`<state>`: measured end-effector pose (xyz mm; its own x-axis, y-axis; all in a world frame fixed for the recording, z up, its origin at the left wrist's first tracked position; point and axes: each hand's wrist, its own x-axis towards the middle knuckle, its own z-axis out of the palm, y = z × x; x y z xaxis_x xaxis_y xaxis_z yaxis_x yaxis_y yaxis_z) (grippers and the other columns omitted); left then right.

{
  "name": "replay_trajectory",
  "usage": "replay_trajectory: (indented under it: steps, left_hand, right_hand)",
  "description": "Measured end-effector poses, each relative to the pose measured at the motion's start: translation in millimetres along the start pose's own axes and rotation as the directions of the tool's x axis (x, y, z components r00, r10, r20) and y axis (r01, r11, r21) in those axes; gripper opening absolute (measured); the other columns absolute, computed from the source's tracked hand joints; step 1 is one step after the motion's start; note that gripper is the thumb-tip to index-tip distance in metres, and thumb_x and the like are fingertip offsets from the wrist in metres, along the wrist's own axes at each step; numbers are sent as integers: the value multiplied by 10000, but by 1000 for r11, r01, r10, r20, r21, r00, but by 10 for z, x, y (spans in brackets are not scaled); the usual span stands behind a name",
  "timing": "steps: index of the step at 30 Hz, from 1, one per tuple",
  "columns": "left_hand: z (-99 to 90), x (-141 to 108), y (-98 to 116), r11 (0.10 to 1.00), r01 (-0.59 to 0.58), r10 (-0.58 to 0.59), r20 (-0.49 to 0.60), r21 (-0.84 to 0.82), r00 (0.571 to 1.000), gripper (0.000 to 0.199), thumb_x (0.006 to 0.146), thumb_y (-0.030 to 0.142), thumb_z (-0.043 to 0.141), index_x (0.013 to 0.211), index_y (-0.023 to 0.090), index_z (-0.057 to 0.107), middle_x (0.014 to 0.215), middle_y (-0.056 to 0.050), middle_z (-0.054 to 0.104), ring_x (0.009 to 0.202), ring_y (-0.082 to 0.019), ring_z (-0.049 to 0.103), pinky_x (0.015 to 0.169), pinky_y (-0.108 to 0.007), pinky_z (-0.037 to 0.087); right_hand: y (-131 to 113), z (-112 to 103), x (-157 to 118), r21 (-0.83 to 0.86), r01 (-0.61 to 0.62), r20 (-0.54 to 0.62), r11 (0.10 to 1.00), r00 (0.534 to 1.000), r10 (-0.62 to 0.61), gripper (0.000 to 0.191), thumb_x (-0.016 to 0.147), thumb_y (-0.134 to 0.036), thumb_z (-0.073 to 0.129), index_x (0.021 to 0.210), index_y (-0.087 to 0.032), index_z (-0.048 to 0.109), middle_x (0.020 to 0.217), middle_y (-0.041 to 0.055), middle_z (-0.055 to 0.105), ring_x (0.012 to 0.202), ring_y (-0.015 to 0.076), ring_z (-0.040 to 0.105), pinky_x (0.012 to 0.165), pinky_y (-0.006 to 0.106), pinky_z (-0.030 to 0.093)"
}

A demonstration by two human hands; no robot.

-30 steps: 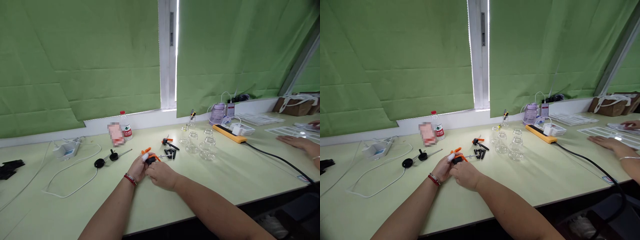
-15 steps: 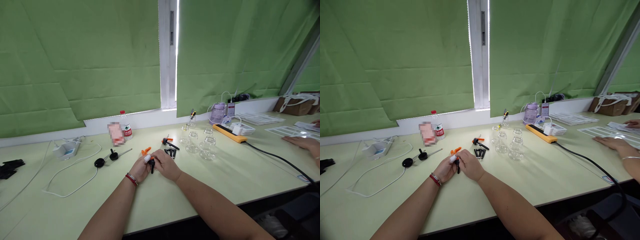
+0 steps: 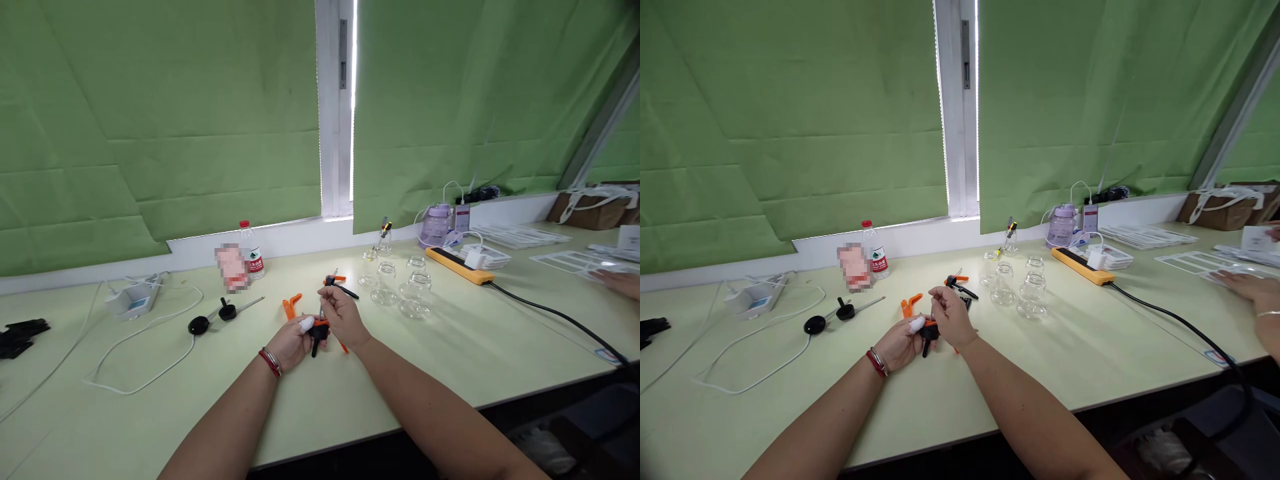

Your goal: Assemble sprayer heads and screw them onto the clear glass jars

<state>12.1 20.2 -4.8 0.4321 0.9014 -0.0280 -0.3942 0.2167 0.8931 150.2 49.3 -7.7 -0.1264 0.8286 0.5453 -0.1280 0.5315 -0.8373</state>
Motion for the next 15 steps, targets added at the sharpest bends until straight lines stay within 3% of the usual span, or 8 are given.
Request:
replay_trajectory:
  steps: [15]
  left_hand:
    - [-61,31,-49,1000,-8,8,31,7,999,246,789,340,652,905,125,624,841,-90,636,666,-170,578,654,-332,462]
  right_hand:
    - [-10,-20,14,47,-122,-8,991,992,122,176,827,-327,540,938,-191,546,675,-35,523,549,91,511,553,247,501]
